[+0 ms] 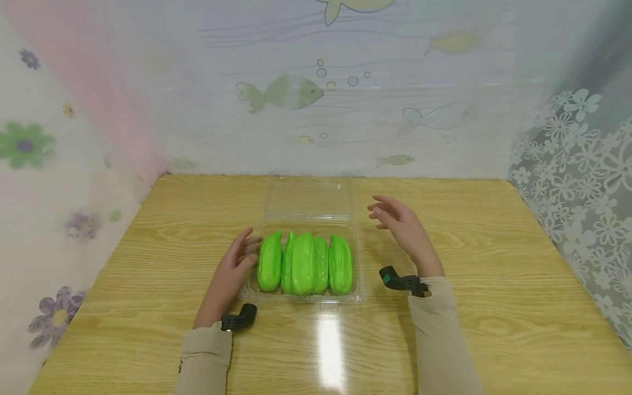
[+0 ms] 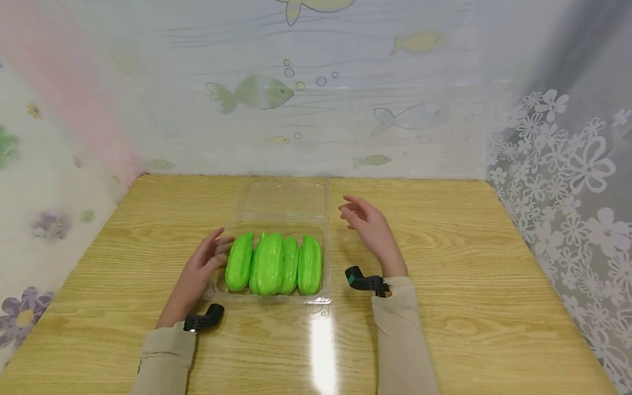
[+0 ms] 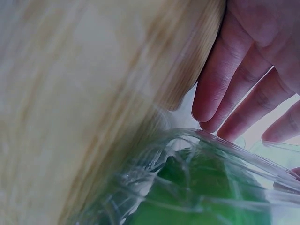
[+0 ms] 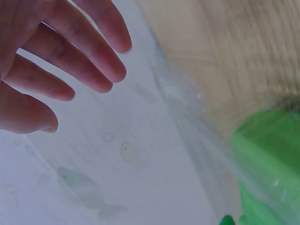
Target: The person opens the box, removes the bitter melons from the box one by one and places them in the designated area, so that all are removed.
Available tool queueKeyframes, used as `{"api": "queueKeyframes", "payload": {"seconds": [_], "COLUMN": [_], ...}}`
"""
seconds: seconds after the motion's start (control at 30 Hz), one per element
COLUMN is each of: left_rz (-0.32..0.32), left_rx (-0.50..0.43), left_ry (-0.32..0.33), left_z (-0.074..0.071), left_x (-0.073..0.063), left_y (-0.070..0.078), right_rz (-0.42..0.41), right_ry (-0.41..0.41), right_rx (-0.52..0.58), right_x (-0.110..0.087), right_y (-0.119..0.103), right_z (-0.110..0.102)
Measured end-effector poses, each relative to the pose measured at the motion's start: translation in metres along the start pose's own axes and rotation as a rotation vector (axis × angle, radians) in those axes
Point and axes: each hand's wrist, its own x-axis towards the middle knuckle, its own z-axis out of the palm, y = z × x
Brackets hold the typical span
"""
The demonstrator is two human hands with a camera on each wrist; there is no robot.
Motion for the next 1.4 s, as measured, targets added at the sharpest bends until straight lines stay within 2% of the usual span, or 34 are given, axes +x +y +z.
{"api": "queueKeyframes", "payload": {"seconds": [0.07, 0.23, 0.33, 0.6, 0.77, 0.87, 0.97, 1.2, 1.4], "left_rz": [-0.004, -0.003, 0.002, 0.0, -0.001, 0.0, 0.003, 0.005, -0.005], "left_rx": [-0.003, -0.017, -0.018, -0.032, -0.024, -0.018, -0.014, 0.0, 0.0], "left_ry": [-0.005, -0.013, -0.013, -0.019, -0.023, -0.024, -0.025, -0.029, -0.03], "left_z": [-0.001, -0.001, -0.001, -0.001, -0.002, -0.002, -0.002, -0.003, -0.004], "left_x": [0.001, -0.001, -0.001, 0.003, 0.005, 0.007, 0.007, 0.006, 0.007], "left_y": [0.001, 0.017, 0.021, 0.019, 0.018, 0.018, 0.017, 0.017, 0.016], "right_rz": [-0.019, -0.075, -0.104, -0.139, -0.13, -0.125, -0.125, -0.113, -0.107], "right_ry": [0.007, 0.001, -0.008, -0.075, -0.113, -0.129, -0.151, -0.19, -0.199], "right_rx": [0.004, 0.017, 0.021, 0.021, 0.003, -0.021, -0.038, -0.106, -0.151], "right_x": [0.003, 0.003, 0.003, 0.002, -0.005, -0.007, -0.006, 0.003, 0.002], "right_y": [0.003, -0.009, -0.017, -0.041, -0.066, -0.074, -0.073, -0.053, -0.055], "right_z": [0.001, 0.008, 0.012, 0.023, 0.033, 0.038, 0.043, 0.055, 0.066]}}
